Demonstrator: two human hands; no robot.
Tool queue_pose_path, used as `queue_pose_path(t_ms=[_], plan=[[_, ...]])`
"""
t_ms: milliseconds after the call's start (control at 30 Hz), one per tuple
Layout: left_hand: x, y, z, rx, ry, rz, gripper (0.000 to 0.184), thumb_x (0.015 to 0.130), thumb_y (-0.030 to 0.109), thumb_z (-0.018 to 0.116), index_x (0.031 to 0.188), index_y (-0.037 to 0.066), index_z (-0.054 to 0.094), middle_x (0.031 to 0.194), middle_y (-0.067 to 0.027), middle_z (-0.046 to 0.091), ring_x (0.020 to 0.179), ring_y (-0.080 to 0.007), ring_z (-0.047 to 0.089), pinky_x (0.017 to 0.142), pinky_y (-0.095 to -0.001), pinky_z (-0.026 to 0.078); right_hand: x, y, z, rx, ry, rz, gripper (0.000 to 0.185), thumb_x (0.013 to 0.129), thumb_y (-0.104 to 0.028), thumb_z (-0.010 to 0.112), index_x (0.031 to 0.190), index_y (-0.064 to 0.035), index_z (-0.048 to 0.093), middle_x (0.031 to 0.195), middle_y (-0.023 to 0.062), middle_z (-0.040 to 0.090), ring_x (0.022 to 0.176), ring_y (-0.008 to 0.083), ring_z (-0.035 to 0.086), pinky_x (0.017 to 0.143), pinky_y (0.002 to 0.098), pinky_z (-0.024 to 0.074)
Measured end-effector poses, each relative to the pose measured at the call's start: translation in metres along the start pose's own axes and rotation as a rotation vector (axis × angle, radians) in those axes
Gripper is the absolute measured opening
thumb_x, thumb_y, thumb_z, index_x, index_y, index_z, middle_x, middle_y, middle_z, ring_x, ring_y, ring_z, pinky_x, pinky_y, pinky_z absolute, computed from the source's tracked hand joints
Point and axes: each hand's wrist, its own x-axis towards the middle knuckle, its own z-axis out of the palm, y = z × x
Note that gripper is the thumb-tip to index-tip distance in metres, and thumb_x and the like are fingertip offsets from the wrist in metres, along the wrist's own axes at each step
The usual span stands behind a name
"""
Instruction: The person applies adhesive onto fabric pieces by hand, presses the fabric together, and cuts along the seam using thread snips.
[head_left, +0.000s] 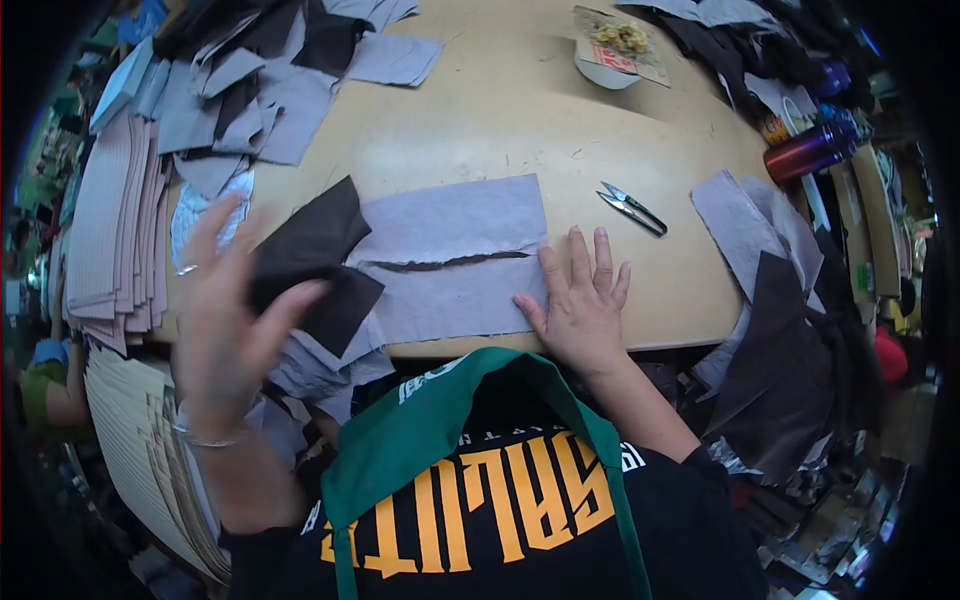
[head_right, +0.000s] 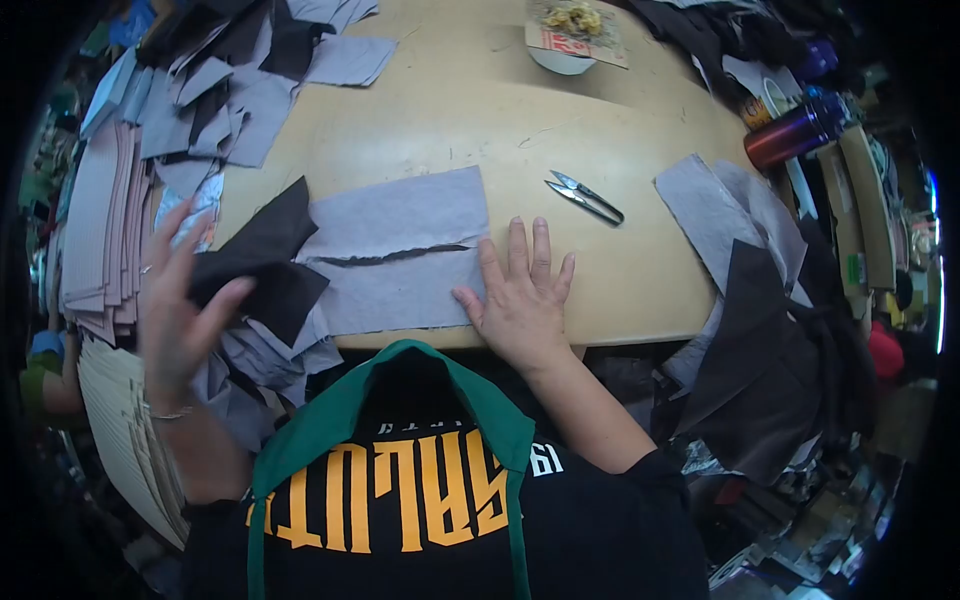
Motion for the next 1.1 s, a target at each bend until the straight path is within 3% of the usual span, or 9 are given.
queue_pose_path(t_ms=[67,100,167,233,300,400,700,867,1100], plan=[[0.011,0.052,0.044,-0.203,0.108,0.181,0.034,0.077,0.015,0.069,0.106,0.001,0.062,0.106,-0.0159,0.062,0.105,-0.0306,0.058,0.089,-0.0384,0.045,0.002,0.002,-0.003,0.013,-0.005,-0.005,0.065,0.082,-0.051,0.057,0.131,-0.0104,0.046,0.144,0.0189,0.028,0.138,0.0377,0.014,0.100,0.0678,0.0160],[0.011,0.061,0.081,-0.277,-0.032,0.355,0.031,0.077,0.016,0.069,0.103,0.001,0.063,0.105,-0.0126,0.062,0.096,-0.0289,0.060,0.084,-0.0373,0.048,0.004,0.008,-0.003,0.069,0.055,-0.012,0.064,0.082,-0.048,0.059,0.131,-0.0094,0.046,0.142,0.0188,0.030,0.136,0.0383,0.018,0.101,0.0653,0.0183],[0.012,0.069,0.131,-0.395,-0.396,0.651,0.034,0.082,0.021,0.065,0.110,0.002,0.060,0.116,-0.0140,0.058,0.109,-0.0298,0.056,0.088,-0.0404,0.047,0.008,0.032,0.004,0.190,0.177,-0.019,0.063,0.081,-0.043,0.063,0.130,-0.0074,0.046,0.139,0.0185,0.034,0.132,0.0394,0.025,0.102,0.0602,0.0229],[0.005,0.072,0.155,-0.343,-0.377,0.659,0.040,0.084,0.025,0.062,0.117,0.003,0.056,0.125,-0.0151,0.051,0.119,-0.0306,0.048,0.093,-0.0441,0.044,0.022,0.079,0.005,0.204,0.455,-0.081,0.060,0.079,-0.034,0.068,0.127,-0.0059,0.047,0.133,0.0173,0.042,0.122,0.0393,0.037,0.100,0.0514,0.0309],[-0.003,0.077,0.168,-0.316,-0.371,0.646,0.045,0.086,0.028,0.060,0.123,0.004,0.052,0.132,-0.0157,0.045,0.128,-0.0310,0.040,0.098,-0.0476,0.040,0.034,0.108,-0.002,0.042,0.468,0.058,0.059,0.077,-0.028,0.070,0.126,-0.0042,0.048,0.126,0.0155,0.047,0.114,0.0366,0.043,0.096,0.0466,0.0363],[-0.007,0.081,0.174,-0.305,-0.362,0.621,0.050,0.087,0.030,0.058,0.129,0.005,0.047,0.138,-0.0151,0.039,0.135,-0.0312,0.030,0.102,-0.0514,0.034,0.048,0.137,0.006,0.151,0.201,0.155,0.053,0.077,-0.025,0.071,0.120,-0.0023,0.050,0.122,0.0141,0.050,0.111,0.0334,0.045,0.092,0.0445,0.0392],[-0.010,0.097,0.182,-0.178,-0.278,0.516,0.059,0.085,0.037,0.057,0.135,0.010,0.041,0.146,-0.0106,0.030,0.138,-0.0288,0.023,0.101,-0.0581,0.030,0.049,0.100,-0.029,0.548,0.058,0.056,0.037,0.080,-0.010,0.066,0.114,-0.0018,0.053,0.091,0.0139,0.057,0.084,0.0311,0.055,0.076,0.0400,0.0447],[-0.007,0.101,0.180,-0.099,-0.262,0.510,0.063,0.083,0.041,0.058,0.136,0.013,0.040,0.146,-0.0083,0.030,0.139,-0.0272,0.022,0.099,-0.0607,0.029,0.053,0.083,-0.032,0.169,0.117,-0.401,0.047,0.071,-0.010,0.067,0.116,-0.0205,0.059,0.075,0.0017,0.048,0.073,0.0200,0.050,0.064,0.0345,0.0412],[-0.008,0.099,0.184,-0.145,-0.250,0.486,0.063,0.080,0.042,0.060,0.135,0.015,0.042,0.145,-0.0073,0.032,0.137,-0.0250,0.026,0.099,-0.0587,0.029,0.060,0.076,-0.023,-0.145,0.327,-0.593,0.048,0.072,-0.018,0.056,0.119,-0.0240,0.057,0.081,-0.0041,0.048,0.077,0.0142,0.049,0.069,0.0296,0.0370]])
